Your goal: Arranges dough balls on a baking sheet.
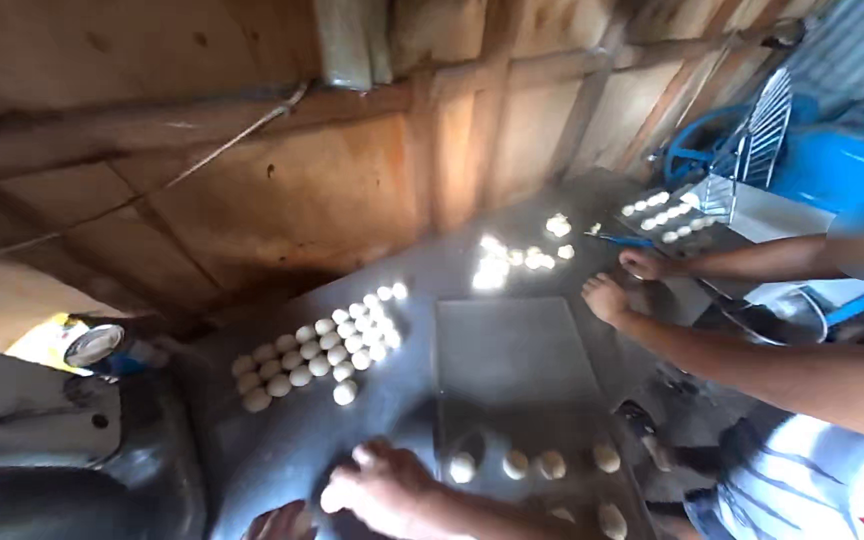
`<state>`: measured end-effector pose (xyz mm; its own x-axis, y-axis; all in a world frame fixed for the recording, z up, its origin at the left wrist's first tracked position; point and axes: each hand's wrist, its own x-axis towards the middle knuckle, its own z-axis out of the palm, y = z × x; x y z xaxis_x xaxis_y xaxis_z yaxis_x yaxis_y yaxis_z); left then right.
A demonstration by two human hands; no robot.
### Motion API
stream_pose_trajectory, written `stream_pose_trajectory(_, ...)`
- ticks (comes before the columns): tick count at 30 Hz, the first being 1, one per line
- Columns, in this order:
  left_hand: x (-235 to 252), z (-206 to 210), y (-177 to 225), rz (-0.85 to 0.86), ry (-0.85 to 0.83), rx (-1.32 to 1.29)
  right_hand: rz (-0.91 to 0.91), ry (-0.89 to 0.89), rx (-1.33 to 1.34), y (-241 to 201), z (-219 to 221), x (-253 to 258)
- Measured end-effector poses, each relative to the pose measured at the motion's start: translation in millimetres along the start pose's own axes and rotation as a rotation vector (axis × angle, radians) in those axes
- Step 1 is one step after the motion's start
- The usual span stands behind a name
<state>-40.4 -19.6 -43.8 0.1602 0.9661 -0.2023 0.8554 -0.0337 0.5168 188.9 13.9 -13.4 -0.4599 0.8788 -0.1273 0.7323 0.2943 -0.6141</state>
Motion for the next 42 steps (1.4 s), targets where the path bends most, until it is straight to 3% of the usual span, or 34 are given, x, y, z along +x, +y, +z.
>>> stream_pose_trajectory(4, 40.4, 26.3, 133.0, 0.105, -0.017, -0.038, 0.315, 0.097, 0.057, 86.1, -110.7, -87.6)
stream_pose_trajectory(7, 82.5, 64.8, 216.0, 0.145, -0.165, 0.022, 0.466, 0.067, -0.026, 148.9, -129.2, -121.1)
stream_pose_trajectory(10, 112.1, 106.1, 238.8, 0.133, -0.328, 0.23, 0.46, 0.011, -0.043, 185.1, -98.4, -130.1)
stream_pose_trajectory(12, 113.4, 110.5, 256.7, 0.161, -0.365, 0.35, 0.453, -0.023, -0.075, 188.9, -94.3, -133.2)
stream_pose_trajectory(16, 106.9, 134.3, 284.4, 0.318, -0.371, 0.36, 0.448, 0.024, -0.048, 194.5, -99.7, -153.0)
stream_pose_trajectory(19, 116.0, 139.3, 299.7, 0.298, -0.365, 0.439, 0.461, 0.08, -0.04, 209.7, -111.4, -162.0)
stream_pose_trajectory(22, 106.5, 141.1, 327.4, 0.303, -0.439, 0.429, 0.46, 0.0, 0.001, 219.2, -109.0, -172.0)
stream_pose_trajectory(28, 109.5, 170.2, 332.4, 0.293, -0.399, 0.41, 0.482, 0.248, 0.092, 237.2, -129.4, -204.1)
stream_pose_trajectory(31, 105.0, 153.7, 327.0, 0.274, -0.412, 0.368, 0.477, 0.159, 0.085, 249.0, -125.0, -213.8)
stream_pose_trajectory(35, 104.3, 107.2, 269.3, 0.169, -0.319, 0.247, 0.513, 0.207, 0.073, 239.8, -145.5, -253.0)
stream_pose_trajectory(38, 101.3, 100.8, 228.0, 0.118, -0.338, 0.2, 0.536, 0.07, 0.132, 238.8, -124.5, -280.6)
stream_pose_trajectory(40, 100.4, 103.7, 220.4, 0.123, -0.311, 0.165, 0.518, 0.058, 0.133, 232.9, -103.3, -283.1)
stream_pose_trajectory(42, 105.8, 101.8, 221.8, 0.107, -0.28, 0.172, 0.5, 0.168, 0.105, 228.4, -97.3, -278.6)
